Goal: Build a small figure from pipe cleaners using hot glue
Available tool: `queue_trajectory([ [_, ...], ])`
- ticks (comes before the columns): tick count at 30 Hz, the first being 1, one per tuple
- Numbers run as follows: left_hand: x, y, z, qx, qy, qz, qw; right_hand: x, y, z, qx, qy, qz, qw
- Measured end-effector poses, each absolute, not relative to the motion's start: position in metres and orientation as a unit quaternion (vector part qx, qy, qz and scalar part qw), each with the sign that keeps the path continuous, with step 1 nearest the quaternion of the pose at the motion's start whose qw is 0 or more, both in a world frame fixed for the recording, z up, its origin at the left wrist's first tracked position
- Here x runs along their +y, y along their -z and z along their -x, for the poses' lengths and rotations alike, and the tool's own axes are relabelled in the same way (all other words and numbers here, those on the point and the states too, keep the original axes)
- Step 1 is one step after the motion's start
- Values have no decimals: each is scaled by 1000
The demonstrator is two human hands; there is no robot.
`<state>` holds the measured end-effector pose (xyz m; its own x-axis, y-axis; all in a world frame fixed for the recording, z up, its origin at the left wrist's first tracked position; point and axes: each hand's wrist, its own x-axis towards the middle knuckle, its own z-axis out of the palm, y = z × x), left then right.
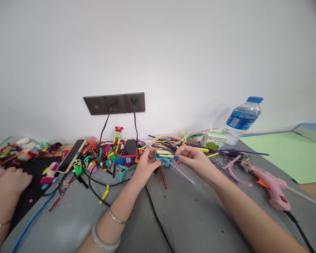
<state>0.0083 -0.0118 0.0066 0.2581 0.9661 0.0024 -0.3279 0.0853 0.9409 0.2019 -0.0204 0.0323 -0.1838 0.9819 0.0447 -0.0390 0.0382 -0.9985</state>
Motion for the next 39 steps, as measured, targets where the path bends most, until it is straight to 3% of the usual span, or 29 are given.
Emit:
queue_trajectory([
  [39, -15, -12, -8, 353, -459, -507, 639, -22, -33, -200, -615, -441, 442, 481],
])
